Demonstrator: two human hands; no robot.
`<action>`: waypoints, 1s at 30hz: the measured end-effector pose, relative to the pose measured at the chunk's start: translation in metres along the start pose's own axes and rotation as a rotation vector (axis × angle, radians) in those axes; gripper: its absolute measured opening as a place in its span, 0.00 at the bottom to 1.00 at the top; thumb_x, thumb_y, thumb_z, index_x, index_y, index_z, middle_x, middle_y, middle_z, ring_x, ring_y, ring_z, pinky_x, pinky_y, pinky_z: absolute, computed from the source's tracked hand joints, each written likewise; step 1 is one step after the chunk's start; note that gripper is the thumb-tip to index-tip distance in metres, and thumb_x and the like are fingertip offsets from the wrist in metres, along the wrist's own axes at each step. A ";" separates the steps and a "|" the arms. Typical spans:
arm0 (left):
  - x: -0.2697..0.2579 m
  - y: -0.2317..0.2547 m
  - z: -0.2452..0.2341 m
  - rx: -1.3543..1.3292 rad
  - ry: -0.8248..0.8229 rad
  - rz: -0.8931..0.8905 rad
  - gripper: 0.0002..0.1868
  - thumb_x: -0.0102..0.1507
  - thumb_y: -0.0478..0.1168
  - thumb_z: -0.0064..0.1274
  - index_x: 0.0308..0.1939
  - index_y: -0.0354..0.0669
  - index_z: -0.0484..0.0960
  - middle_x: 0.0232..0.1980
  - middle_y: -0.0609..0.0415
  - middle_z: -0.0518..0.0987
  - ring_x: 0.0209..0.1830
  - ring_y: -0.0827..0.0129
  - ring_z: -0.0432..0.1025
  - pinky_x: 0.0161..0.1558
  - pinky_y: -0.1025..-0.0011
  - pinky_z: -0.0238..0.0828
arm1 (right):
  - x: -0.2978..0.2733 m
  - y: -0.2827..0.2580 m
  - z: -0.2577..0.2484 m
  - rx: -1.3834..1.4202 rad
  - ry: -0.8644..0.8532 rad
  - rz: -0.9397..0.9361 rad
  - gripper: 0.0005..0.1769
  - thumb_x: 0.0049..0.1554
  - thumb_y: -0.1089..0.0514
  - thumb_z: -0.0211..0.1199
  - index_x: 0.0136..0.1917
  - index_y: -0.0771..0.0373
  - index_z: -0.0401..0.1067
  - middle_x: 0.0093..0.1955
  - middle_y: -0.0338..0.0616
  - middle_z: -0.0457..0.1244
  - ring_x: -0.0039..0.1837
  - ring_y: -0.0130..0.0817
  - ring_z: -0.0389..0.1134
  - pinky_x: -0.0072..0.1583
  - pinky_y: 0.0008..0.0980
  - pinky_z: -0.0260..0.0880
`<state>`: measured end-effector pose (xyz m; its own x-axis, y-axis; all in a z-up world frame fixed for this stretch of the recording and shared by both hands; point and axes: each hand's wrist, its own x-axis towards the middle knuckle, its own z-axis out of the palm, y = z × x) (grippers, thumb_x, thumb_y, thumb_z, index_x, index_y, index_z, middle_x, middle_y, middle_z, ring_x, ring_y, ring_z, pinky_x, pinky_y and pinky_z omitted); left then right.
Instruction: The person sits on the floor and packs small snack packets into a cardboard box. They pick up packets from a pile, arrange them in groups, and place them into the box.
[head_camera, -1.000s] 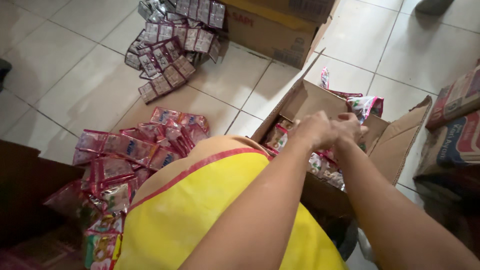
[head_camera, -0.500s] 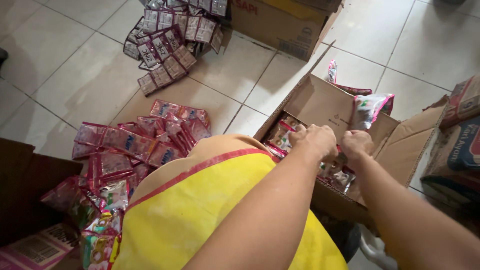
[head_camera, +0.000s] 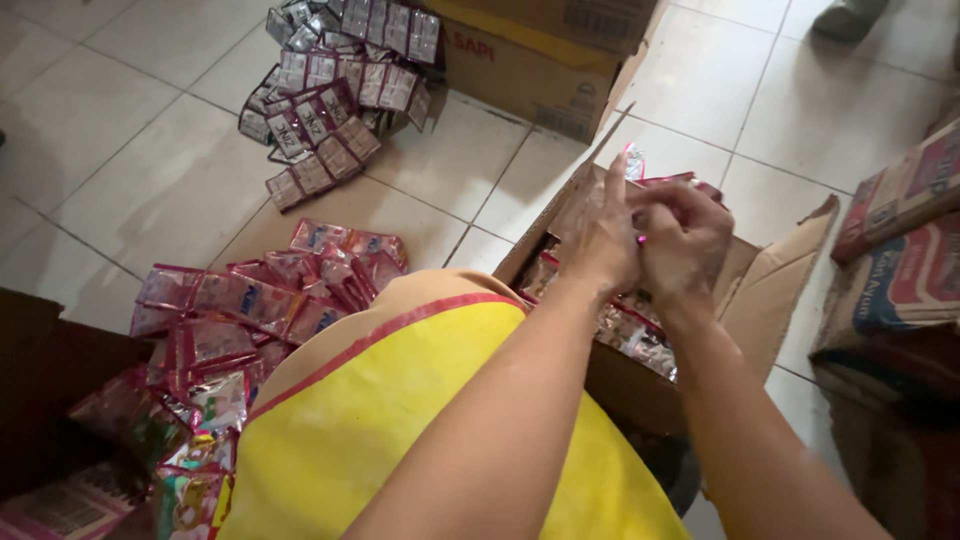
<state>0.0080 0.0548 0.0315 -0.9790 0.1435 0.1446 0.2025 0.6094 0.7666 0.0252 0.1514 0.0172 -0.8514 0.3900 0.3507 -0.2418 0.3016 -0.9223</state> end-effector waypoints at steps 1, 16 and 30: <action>-0.003 0.002 -0.001 -0.204 0.016 0.003 0.40 0.63 0.39 0.52 0.79 0.55 0.56 0.72 0.43 0.70 0.71 0.52 0.66 0.67 0.58 0.63 | -0.003 -0.012 0.000 0.002 -0.010 -0.029 0.13 0.55 0.72 0.54 0.46 0.66 0.79 0.42 0.40 0.69 0.40 0.24 0.68 0.42 0.22 0.69; -0.038 0.009 -0.089 -0.872 0.370 0.248 0.07 0.60 0.31 0.61 0.42 0.38 0.86 0.31 0.58 0.82 0.30 0.79 0.72 0.33 0.75 0.70 | -0.017 0.016 -0.018 -0.362 0.029 0.513 0.51 0.59 0.46 0.73 0.80 0.51 0.41 0.68 0.54 0.59 0.61 0.43 0.67 0.53 0.35 0.67; -0.058 -0.031 -0.173 -1.781 0.185 0.204 0.13 0.65 0.35 0.56 0.52 0.35 0.77 0.43 0.47 0.82 0.38 0.59 0.81 0.41 0.64 0.81 | 0.029 0.150 0.037 -0.413 -0.122 0.356 0.15 0.66 0.54 0.60 0.66 0.55 0.73 0.55 0.49 0.71 0.47 0.32 0.70 0.46 0.32 0.69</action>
<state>0.0549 -0.1072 0.1071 -0.9590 -0.0544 0.2780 0.1653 -0.9044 0.3933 -0.0530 0.1755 -0.1166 -0.9009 0.4338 -0.0146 0.2518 0.4949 -0.8316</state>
